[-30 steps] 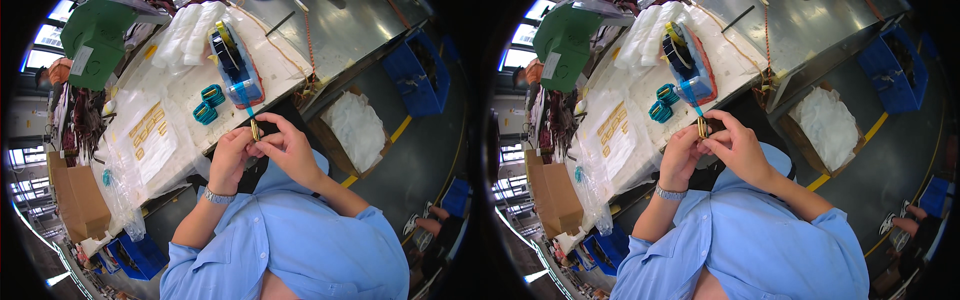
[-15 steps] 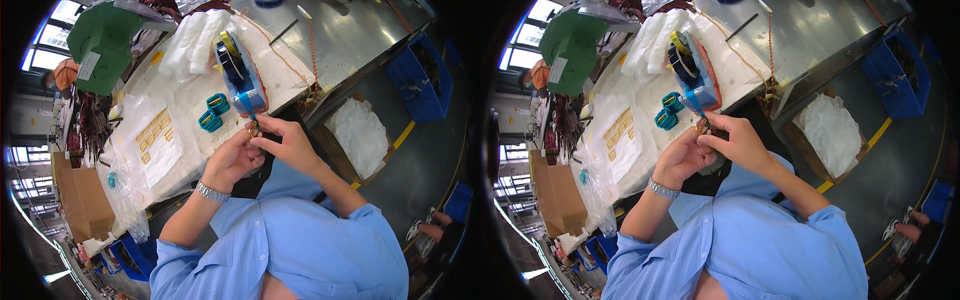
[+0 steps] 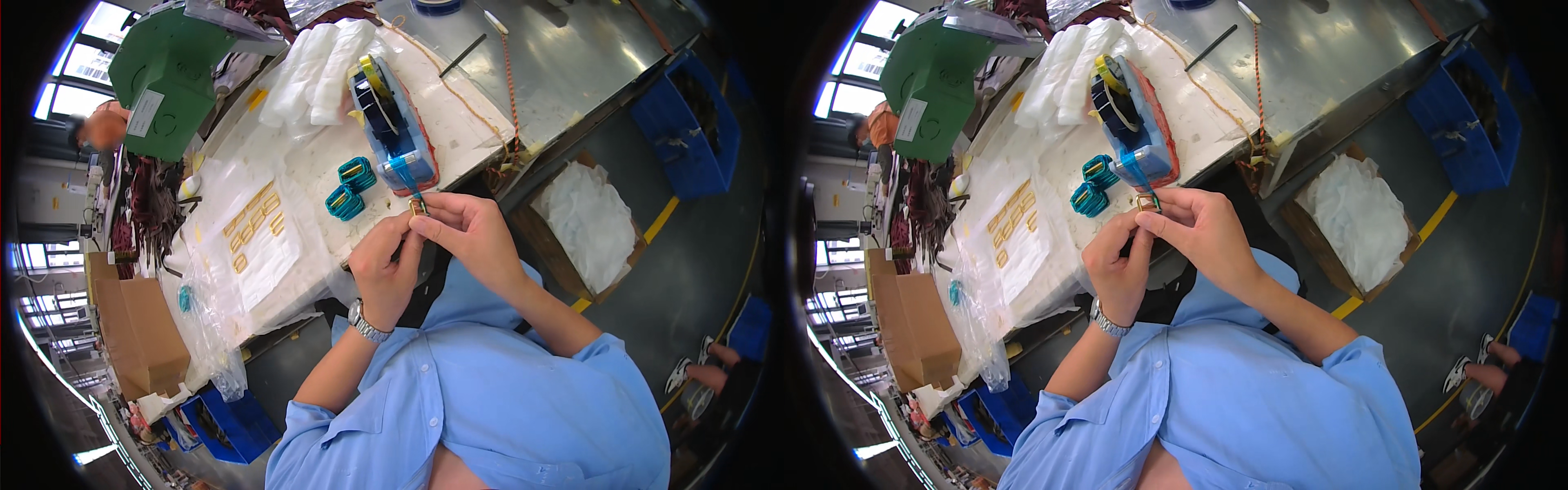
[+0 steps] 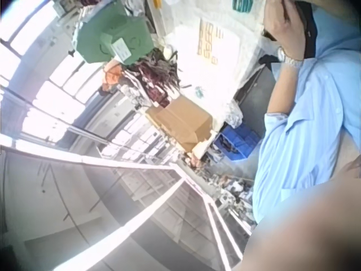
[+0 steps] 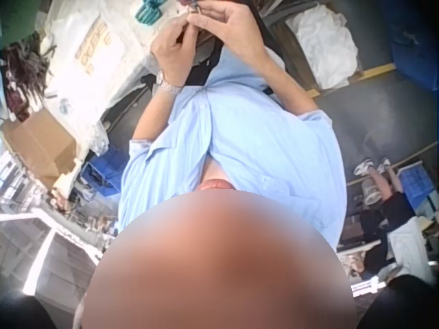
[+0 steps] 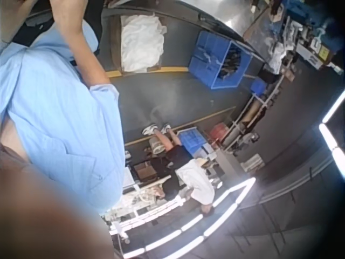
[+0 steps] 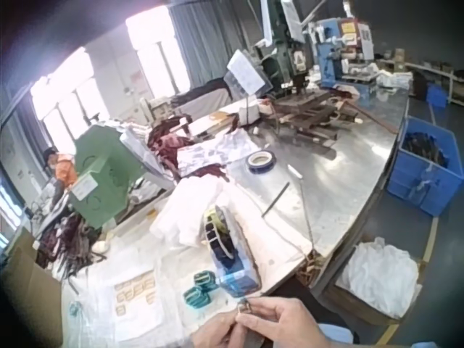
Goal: Applying protective blue tape to gold-colored metal buckles at a workbench.
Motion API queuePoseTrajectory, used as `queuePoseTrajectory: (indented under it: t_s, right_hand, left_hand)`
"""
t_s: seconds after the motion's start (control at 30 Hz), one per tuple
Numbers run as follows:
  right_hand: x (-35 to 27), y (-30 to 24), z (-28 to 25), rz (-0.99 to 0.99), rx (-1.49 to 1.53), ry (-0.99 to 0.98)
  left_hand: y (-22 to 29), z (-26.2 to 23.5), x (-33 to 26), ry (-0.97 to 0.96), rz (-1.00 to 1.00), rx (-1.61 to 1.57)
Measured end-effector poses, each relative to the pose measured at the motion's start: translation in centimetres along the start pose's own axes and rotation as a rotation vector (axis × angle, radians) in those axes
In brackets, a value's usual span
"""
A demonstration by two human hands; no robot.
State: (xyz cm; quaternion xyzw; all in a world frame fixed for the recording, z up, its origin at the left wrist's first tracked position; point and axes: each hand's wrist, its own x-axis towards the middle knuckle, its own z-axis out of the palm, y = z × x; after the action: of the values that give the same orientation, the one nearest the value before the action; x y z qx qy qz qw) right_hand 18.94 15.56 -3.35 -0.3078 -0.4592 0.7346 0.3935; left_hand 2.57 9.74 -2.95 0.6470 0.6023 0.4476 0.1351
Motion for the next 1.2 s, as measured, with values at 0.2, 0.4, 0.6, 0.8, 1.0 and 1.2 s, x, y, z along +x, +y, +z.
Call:
queuePoseTrajectory:
  t_s: [0.2,0.4,0.6,0.8,1.0,1.2]
  right_hand:
    - [0.8,0.9,-1.2,-0.008,-0.016,-0.003]
    - [2.4,1.0,-2.1,0.001,-0.063,-0.085]
    - [2.2,-0.2,-0.6,-0.046,0.057,-0.161]
    - [0.8,-1.3,0.8,-0.037,0.098,-0.108]
    - [0.8,0.9,0.8,-0.004,0.094,-0.019]
    - [1.5,1.0,0.5,0.004,0.054,0.019]
  left_hand:
    - [0.3,-1.3,3.4,-0.161,-0.279,-0.275]
    - [0.2,-2.4,5.8,-0.311,-0.507,-0.520]
    - [1.4,-4.1,6.7,-0.407,-0.512,-0.459]
    - [2.7,-5.6,7.0,-0.457,-0.623,-0.550]
    - [0.0,-4.5,7.1,-0.515,-0.762,-0.646]
    - [-1.9,-4.1,8.1,-0.556,-0.815,-0.747]
